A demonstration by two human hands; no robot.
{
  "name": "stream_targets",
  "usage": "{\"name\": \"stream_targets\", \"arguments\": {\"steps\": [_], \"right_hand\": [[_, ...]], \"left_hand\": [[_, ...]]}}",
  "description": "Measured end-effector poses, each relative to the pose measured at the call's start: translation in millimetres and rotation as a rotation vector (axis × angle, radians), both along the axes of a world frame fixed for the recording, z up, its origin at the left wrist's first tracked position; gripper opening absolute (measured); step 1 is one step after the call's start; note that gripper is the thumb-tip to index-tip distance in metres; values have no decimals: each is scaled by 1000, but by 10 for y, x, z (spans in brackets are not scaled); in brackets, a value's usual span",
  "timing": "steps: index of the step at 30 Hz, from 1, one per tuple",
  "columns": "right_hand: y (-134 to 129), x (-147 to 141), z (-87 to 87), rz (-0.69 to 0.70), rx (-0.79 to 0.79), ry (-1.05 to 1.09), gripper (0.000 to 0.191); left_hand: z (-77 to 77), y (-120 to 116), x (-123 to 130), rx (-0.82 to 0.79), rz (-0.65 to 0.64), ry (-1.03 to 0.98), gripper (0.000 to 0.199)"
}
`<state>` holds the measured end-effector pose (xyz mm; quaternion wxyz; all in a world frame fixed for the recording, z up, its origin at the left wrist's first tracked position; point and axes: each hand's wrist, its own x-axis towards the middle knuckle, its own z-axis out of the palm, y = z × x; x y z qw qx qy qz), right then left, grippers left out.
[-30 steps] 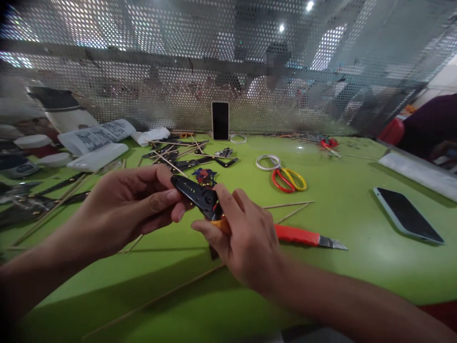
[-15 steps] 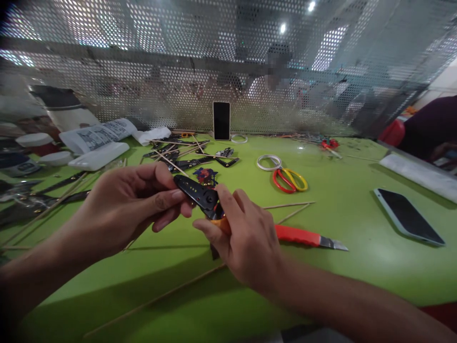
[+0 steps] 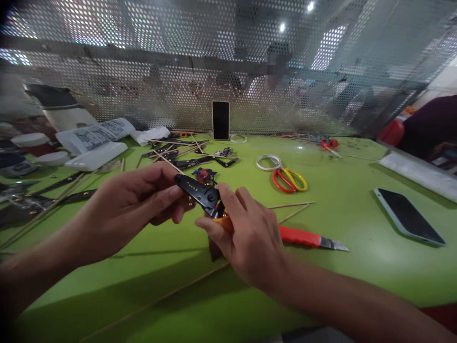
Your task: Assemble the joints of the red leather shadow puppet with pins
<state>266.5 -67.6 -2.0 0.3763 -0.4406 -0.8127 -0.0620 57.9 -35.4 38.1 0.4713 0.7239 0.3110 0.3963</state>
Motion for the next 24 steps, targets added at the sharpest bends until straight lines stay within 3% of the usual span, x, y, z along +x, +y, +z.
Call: {"name": "stream_targets", "arguments": {"steps": [4,12,18,24], "right_hand": [[7,16,16,-5,-44,0,57],[5,47,24,-1,-20,26,58],[17,46,29,7,-22,34,59],[28,48,32,-9,0,18,57]], "left_hand": [[14,0,10,-39,92,3,17],[-25,27,-16,-40,60,-37,13],[-97,9,16,83,125,-17,7],[-40,-28,41,93,186,60,13]]}}
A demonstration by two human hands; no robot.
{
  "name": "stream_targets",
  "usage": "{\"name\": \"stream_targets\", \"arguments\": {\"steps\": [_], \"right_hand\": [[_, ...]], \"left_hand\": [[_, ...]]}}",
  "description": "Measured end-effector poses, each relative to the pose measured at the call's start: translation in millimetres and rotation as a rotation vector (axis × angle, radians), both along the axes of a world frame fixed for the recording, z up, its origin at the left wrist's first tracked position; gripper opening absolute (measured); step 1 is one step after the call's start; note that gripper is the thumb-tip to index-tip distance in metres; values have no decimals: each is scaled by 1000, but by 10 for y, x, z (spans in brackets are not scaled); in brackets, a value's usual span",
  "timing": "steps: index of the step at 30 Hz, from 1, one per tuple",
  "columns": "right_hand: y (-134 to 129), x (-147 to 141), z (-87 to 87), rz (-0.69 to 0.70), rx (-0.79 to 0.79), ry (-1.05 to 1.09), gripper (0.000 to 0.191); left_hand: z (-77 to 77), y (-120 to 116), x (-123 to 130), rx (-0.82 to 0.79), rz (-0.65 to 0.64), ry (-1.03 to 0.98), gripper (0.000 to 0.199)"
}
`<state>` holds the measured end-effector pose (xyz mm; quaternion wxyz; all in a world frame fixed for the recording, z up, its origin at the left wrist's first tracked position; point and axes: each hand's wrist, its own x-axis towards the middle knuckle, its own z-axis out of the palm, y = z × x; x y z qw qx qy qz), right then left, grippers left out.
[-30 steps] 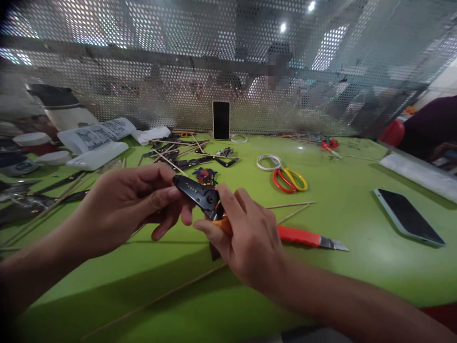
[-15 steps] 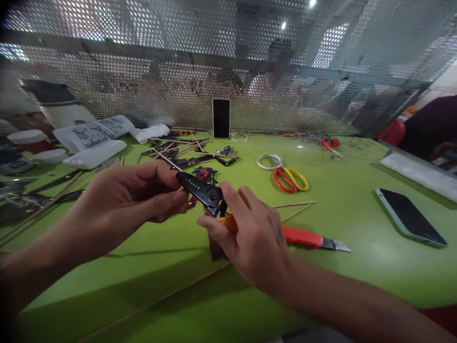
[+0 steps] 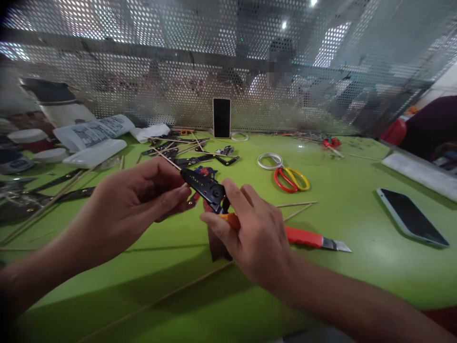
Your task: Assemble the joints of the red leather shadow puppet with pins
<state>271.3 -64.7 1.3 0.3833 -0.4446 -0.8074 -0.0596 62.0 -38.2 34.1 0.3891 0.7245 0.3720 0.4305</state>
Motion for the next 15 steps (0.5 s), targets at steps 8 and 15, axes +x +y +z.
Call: {"name": "stream_targets", "arguments": {"steps": [8,15], "right_hand": [[1,18,19,4,6,-2,56],[11,28,54,1,10,-2,55]], "left_hand": [[-64,28,-27,75,14,64,22],[-52,2,2,106,83,57,21]]}}
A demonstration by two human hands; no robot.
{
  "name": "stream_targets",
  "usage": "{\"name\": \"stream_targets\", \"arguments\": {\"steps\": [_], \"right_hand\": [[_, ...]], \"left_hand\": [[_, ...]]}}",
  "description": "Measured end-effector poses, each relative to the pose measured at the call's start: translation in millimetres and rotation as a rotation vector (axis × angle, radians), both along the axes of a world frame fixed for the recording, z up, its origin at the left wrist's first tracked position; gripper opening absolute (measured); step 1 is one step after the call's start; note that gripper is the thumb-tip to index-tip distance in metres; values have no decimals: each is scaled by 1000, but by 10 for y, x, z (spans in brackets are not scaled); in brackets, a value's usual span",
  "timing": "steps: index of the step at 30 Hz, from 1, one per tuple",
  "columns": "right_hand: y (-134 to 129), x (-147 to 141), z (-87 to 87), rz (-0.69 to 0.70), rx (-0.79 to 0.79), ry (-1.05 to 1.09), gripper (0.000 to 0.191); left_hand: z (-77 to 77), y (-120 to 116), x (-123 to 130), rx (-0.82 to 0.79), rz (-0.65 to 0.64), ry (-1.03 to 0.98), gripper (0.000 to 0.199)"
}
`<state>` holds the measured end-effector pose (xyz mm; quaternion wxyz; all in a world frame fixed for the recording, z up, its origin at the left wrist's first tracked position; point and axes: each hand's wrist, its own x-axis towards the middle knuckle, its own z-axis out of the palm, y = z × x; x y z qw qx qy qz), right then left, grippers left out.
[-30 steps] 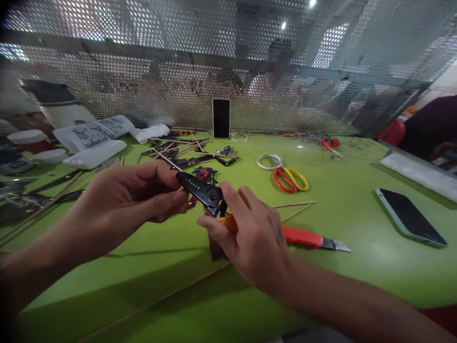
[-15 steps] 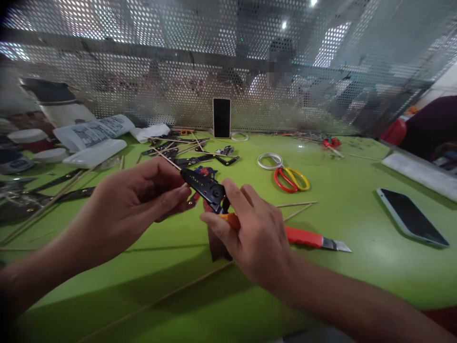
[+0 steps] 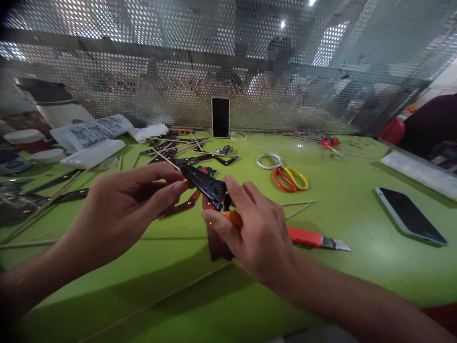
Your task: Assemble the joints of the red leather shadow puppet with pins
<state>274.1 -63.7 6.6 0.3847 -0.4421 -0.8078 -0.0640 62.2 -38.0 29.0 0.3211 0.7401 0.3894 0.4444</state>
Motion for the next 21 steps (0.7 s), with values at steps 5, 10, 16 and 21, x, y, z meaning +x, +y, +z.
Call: {"name": "stream_targets", "arguments": {"steps": [5,10,16,21], "right_hand": [[3,6,-2,-25,10,-5,52],[-3,-3,-10,-18,17,2,54],[-9,-19,-1,-24,37,-13,55],[-2,-17,-37,-44,19,-10,55]], "left_hand": [[40,-9,-50,-44,-54,41,29],[17,-5,-83,-58,-73,33,29],[-3,23,-78,-231,-164,-40,34],[-27,11,-55,-129,-105,-37,35]]}}
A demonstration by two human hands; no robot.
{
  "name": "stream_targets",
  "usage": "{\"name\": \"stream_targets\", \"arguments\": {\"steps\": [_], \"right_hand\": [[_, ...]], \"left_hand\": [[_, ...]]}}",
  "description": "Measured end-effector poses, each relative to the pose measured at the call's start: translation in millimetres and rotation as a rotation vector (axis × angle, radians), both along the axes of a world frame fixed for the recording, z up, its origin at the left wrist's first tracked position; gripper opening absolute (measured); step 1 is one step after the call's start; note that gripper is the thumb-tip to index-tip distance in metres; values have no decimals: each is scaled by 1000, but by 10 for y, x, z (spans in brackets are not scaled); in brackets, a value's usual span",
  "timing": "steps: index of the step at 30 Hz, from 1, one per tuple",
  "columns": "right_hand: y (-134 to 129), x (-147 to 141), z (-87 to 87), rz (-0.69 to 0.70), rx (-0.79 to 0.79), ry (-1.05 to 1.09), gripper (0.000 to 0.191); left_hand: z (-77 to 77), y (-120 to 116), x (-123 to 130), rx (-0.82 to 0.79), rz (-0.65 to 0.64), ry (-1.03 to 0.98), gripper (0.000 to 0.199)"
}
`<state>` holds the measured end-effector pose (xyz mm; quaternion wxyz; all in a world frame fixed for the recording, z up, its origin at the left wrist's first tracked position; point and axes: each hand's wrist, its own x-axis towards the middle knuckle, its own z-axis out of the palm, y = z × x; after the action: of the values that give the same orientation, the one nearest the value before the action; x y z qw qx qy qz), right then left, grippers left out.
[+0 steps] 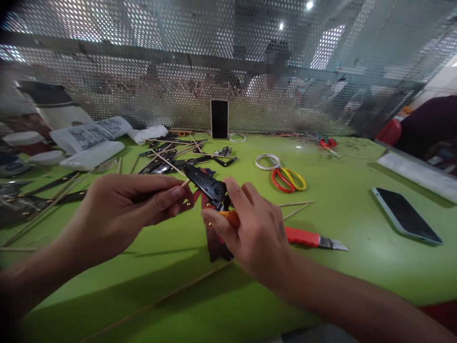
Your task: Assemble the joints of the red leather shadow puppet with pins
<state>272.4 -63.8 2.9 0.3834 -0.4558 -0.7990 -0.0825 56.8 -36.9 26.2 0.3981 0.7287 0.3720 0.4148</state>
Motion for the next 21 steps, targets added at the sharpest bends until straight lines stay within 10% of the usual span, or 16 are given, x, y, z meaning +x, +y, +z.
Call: {"name": "stream_targets", "arguments": {"steps": [9,17,21], "right_hand": [[-4,-14,-15,22,-109,62,48],[-25,-2,0,4,29,-15,57],[-19,-3,-24,-23,23,-8,56]], "left_hand": [[-7,-66,70,215,182,100,33],[66,91,-11,-467,-274,-278,23],[66,78,-18,-424,-203,-253,22]]}}
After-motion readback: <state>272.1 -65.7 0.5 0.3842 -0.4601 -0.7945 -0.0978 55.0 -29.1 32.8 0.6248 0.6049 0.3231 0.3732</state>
